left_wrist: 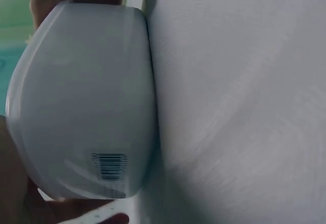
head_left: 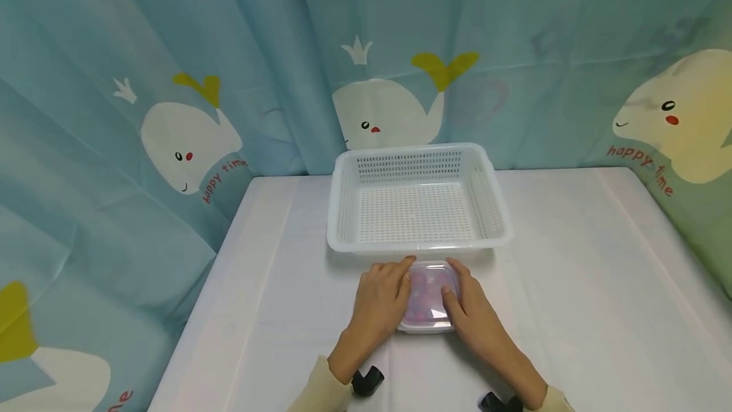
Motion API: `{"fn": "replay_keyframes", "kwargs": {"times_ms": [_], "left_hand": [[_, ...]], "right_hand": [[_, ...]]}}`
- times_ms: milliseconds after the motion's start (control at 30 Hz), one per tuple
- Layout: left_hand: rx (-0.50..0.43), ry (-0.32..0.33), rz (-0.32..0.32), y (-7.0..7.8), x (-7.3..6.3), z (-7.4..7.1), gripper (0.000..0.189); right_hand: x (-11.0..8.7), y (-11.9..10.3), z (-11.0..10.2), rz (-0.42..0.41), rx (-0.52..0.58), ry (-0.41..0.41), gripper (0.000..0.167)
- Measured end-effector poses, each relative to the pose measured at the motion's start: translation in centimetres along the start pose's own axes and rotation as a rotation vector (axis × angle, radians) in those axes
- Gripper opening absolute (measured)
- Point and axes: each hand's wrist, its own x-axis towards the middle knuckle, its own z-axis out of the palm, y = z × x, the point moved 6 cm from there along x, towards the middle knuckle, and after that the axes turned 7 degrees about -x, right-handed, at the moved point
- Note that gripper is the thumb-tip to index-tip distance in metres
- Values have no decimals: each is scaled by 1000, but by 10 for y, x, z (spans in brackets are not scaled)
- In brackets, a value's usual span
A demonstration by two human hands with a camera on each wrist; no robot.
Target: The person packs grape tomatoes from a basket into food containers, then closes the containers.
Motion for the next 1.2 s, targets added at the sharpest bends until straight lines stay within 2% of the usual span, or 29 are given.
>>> {"fn": "replay_keyframes", "kwargs": {"times_ms": [133, 233, 300, 400, 500, 667, 833, 1033, 1200], "left_hand": [[178, 4, 82, 10, 1, -5, 36], [294, 8, 205, 16, -3, -10, 38], [339, -45, 269, 17, -7, -11, 43], [366, -178, 320, 16, -16, -12, 59], [321, -298, 303, 13, -23, -14, 73], [219, -398, 243, 7, -25, -17, 85], [195, -433, 224, 8, -25, -15, 88], [136, -455, 194, 8, -26, -15, 88], [71, -489, 172, 7, -26, -17, 87]], "right_hand": [[0, -6, -2, -62, -109, 38, 54], [-3, -15, -3, -116, -216, 31, 57], [-5, -18, -4, -164, -273, 6, 60], [-8, -21, -7, -229, -336, -50, 64], [-8, -19, -11, -264, -376, -113, 72], [-5, -14, -16, -258, -371, -191, 85], [-6, -11, -17, -223, -304, -241, 87], [-6, -13, -17, -214, -266, -257, 86], [-7, -14, -12, -211, -309, -239, 86]]}}
